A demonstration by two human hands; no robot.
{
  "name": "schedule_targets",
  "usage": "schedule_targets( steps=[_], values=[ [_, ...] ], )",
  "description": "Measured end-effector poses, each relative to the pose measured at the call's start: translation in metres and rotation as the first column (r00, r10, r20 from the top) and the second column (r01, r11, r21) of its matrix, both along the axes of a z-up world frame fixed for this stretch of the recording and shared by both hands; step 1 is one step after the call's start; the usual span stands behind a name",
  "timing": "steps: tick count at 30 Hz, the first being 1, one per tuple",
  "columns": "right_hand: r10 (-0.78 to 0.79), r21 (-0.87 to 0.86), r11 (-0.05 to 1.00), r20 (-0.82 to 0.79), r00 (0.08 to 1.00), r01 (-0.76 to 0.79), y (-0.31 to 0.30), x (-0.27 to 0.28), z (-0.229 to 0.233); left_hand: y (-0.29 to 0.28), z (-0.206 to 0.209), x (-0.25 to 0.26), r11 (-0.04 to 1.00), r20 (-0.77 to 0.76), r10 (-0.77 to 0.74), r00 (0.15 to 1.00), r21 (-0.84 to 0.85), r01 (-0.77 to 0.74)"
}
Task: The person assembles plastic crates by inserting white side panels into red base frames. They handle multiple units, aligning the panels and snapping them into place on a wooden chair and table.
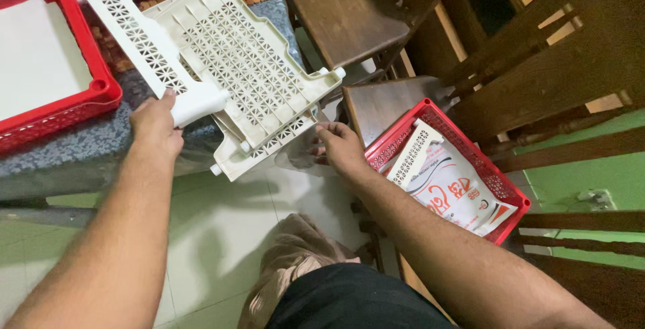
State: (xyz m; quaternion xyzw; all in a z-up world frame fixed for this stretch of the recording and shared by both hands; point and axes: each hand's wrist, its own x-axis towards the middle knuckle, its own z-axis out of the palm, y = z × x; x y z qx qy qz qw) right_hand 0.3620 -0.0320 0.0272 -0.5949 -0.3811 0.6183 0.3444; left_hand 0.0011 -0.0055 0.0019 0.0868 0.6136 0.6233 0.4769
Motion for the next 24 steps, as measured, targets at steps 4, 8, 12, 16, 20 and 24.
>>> schedule_targets(
  steps=[4,8,12,16,20,24],
  values=[
    [-0.045,-0.045,0.998,-0.013,0.999,0.045,-0.012,0.01,0.009,-0.03,0.026,0.014,0.959,0.272,0.04,0.961,0.261,-0.114],
    [-0.071,-0.108,0.992,-0.082,0.994,0.062,-0.025,0.022,0.024,-0.056,0.073,0.038,0.935,0.435,-0.071,0.898,0.343,-0.092],
    [-0.073,-0.116,0.992,-0.212,0.975,0.049,-0.031,0.037,0.048,-0.068,0.114,0.089,0.893,0.402,-0.243,0.883,0.448,0.042],
    [-0.11,-0.064,0.994,-0.394,0.912,0.093,-0.03,0.068,0.074,-0.078,0.124,0.179,0.835,0.188,-0.432,0.882,0.453,0.313],
    [-0.132,0.045,0.986,-0.4,0.907,0.163,-0.032,0.133,0.086,-0.082,0.1,0.273,0.748,0.06,-0.616,0.785,0.358,0.56],
    [-0.226,0.079,0.962,-0.299,0.927,0.26,-0.053,0.221,0.065,-0.074,0.044,0.367,0.613,0.136,-0.787,0.602,0.285,0.737]
  ],
)
